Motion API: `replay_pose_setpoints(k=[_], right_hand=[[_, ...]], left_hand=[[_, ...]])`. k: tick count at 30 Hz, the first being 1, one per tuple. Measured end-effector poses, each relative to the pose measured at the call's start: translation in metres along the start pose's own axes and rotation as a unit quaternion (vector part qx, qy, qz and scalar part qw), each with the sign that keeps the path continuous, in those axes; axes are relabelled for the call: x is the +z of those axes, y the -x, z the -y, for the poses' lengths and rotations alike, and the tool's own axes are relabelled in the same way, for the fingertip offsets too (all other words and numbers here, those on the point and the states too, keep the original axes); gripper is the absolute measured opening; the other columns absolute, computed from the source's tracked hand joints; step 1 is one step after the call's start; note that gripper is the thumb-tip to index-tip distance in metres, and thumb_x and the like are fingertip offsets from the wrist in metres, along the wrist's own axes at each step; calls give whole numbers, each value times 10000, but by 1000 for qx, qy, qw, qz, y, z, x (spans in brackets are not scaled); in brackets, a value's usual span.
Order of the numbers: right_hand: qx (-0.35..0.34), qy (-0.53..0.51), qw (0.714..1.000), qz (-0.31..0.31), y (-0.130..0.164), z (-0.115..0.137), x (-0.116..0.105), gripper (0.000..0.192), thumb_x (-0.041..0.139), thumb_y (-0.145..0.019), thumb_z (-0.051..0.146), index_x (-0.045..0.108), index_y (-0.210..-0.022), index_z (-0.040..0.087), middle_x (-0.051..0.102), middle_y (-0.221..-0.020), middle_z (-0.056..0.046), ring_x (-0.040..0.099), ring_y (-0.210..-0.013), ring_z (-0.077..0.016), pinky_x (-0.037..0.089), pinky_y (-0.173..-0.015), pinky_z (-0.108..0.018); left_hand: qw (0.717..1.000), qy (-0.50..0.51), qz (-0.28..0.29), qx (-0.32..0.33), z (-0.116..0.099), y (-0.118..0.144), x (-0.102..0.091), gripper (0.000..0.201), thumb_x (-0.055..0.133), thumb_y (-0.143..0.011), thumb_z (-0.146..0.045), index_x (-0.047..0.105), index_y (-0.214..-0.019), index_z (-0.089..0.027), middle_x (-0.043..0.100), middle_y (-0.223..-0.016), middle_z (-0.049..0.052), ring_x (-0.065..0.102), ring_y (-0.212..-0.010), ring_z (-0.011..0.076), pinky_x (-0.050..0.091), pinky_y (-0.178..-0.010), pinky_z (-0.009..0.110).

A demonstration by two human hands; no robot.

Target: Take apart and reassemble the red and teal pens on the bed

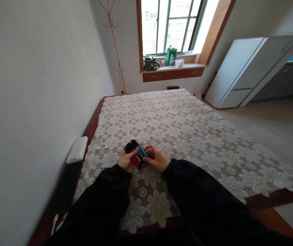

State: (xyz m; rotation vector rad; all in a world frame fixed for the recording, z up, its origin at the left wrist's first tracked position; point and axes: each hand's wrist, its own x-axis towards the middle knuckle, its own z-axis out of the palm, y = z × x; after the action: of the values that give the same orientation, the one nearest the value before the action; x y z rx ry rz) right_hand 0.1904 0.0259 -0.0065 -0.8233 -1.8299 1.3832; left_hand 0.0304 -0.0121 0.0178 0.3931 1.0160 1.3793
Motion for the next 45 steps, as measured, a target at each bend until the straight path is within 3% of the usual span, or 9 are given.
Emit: replay_pose_setpoints(k=[4, 11, 20, 27, 33, 41, 45], right_hand=[[4, -14, 1000, 22, 0, 1, -1, 303, 666, -772, 234, 461, -994, 223, 715, -828, 1, 656, -720, -166, 495, -679, -285], [27, -10, 999, 41, 0, -5, -2, 279, 646, -803, 255, 461, -1011, 227, 714, -770, 23, 625, -618, -146, 461, -592, -251], [30, 9, 997, 70, 1, 5, -3, 298, 666, -808, 278, 467, -1022, 221, 701, -751, 26, 590, -610, -137, 441, -609, -246], [28, -3, 996, 80, 2, 8, -3, 306, 667, -833, 317, 498, -1062, 206, 706, -774, 16, 613, -676, -146, 465, -678, -266], [6, -6, 996, 90, 2, 10, -3, 285, 637, -860, 343, 588, -1094, 188, 734, -917, -34, 685, -848, -198, 507, -799, -323], [30, 10, 997, 65, 3, 10, -1, 289, 581, -894, 395, 629, -1080, 179, 723, -820, -22, 644, -675, -148, 491, -622, -258], [44, -21, 997, 52, 1, 2, -1, 298, 641, -844, 399, 598, -1047, 184, 703, -736, 0, 614, -587, -130, 483, -566, -248]], left_hand=[[1000, 7, 5, 3, 1, -1, -1, 343, 846, -664, -199, 730, -968, -90, 762, -946, 125, 733, -888, 271, 605, -824, 372], [1000, 26, 2, 1, 4, -4, -3, 337, 849, -660, -189, 731, -960, -89, 760, -945, 124, 724, -934, 283, 589, -879, 396], [997, 78, 23, 14, 7, -4, -2, 303, 823, -696, -146, 709, -978, -144, 722, -1124, 92, 668, -1106, 278, 518, -1017, 424], [996, 81, 26, 4, 6, -3, -1, 315, 805, -715, -136, 685, -1007, -148, 726, -1103, 93, 638, -1163, 293, 468, -1076, 457], [996, 71, 52, 10, 5, 0, 1, 336, 820, -707, -164, 666, -1005, -150, 712, -1160, 112, 607, -1212, 309, 455, -1084, 476], [997, 72, 20, 12, 4, -1, 1, 301, 789, -739, -156, 673, -1016, -151, 727, -1111, 93, 648, -1150, 280, 495, -1042, 447], [997, 70, 11, 16, 4, -1, 2, 287, 795, -732, -151, 676, -993, -149, 733, -1087, 85, 674, -1098, 270, 515, -1014, 438]])
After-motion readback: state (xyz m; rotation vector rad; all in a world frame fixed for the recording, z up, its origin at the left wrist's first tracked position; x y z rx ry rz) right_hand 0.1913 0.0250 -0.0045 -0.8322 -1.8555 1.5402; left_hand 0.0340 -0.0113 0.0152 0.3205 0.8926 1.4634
